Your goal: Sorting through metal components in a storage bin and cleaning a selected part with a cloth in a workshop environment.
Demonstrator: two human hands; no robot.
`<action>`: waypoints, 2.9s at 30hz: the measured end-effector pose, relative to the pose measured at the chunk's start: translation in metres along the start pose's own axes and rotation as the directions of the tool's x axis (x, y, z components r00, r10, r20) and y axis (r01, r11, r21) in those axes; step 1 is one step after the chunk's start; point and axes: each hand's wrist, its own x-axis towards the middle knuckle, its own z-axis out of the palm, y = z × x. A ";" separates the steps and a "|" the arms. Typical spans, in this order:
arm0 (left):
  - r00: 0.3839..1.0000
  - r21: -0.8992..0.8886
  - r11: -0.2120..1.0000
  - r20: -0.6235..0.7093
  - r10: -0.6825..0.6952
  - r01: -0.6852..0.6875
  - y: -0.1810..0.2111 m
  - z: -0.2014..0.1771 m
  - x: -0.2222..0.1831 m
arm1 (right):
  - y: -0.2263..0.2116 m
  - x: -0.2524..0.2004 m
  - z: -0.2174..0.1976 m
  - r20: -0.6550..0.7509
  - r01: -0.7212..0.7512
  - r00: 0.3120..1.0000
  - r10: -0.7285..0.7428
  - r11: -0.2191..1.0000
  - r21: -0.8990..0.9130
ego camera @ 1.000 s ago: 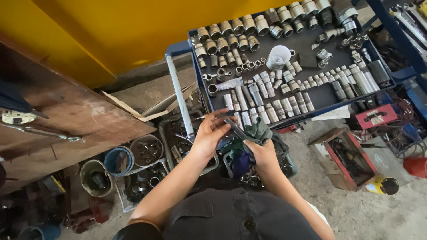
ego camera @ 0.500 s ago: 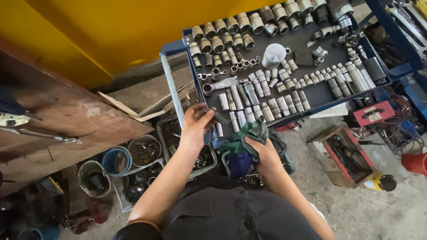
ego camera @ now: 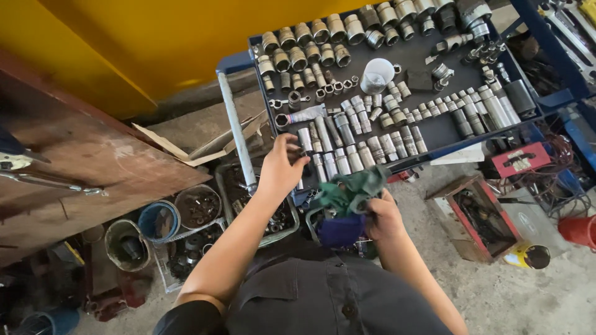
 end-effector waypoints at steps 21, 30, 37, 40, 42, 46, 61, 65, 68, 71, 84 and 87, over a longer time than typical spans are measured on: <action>0.994 0.785 0.611 0.056 0.094 -0.102 0.031 0.029 -0.011 | -0.008 -0.018 -0.040 -0.271 0.145 0.946 -0.176 0.981 -0.132; 0.995 0.763 0.641 0.032 0.094 -0.085 0.050 0.015 -0.023 | -0.009 -0.016 -0.043 -0.388 0.018 0.911 -0.137 0.955 -0.297; 0.985 0.600 0.793 -0.049 0.167 -0.105 0.037 -0.001 -0.026 | -0.009 -0.012 -0.032 -0.353 0.039 0.922 -0.157 0.947 -0.320; 0.981 0.610 0.785 -0.062 0.184 -0.109 0.033 -0.007 -0.023 | -0.013 -0.010 -0.020 -0.466 -0.022 0.880 -0.093 0.972 -0.235; 0.985 0.612 0.784 -0.048 0.165 -0.102 0.030 -0.006 -0.019 | -0.015 -0.008 -0.019 -0.352 0.072 0.924 -0.148 0.973 -0.220; 0.980 0.629 0.758 0.025 0.198 -0.169 0.030 0.000 -0.017 | -0.013 -0.006 -0.021 -0.422 0.049 0.896 -0.140 0.975 -0.219; 0.944 0.716 0.619 0.191 0.270 -0.322 0.021 0.024 -0.006 | -0.006 -0.005 -0.016 -0.524 -0.002 0.848 -0.075 0.989 -0.145; 0.942 0.711 0.627 0.163 0.293 -0.318 0.020 0.025 -0.004 | -0.004 -0.005 -0.019 -0.519 -0.018 0.853 -0.062 0.989 -0.148; 0.947 0.692 0.657 0.134 0.292 -0.301 0.021 0.024 -0.006 | -0.005 -0.005 -0.014 -0.511 -0.023 0.858 -0.061 0.987 -0.156; 0.950 0.677 0.677 0.118 0.290 -0.290 0.018 0.027 -0.006 | -0.008 -0.004 -0.009 -0.536 -0.035 0.842 -0.053 0.988 -0.153; 0.962 0.722 0.649 0.089 0.258 -0.241 0.007 0.043 -0.018 | -0.005 -0.005 -0.012 -0.558 -0.047 0.828 -0.056 0.985 -0.168; 0.967 0.709 0.672 0.056 0.250 -0.215 0.007 0.042 -0.017 | -0.004 -0.006 -0.013 -0.525 -0.028 0.848 -0.068 0.985 -0.172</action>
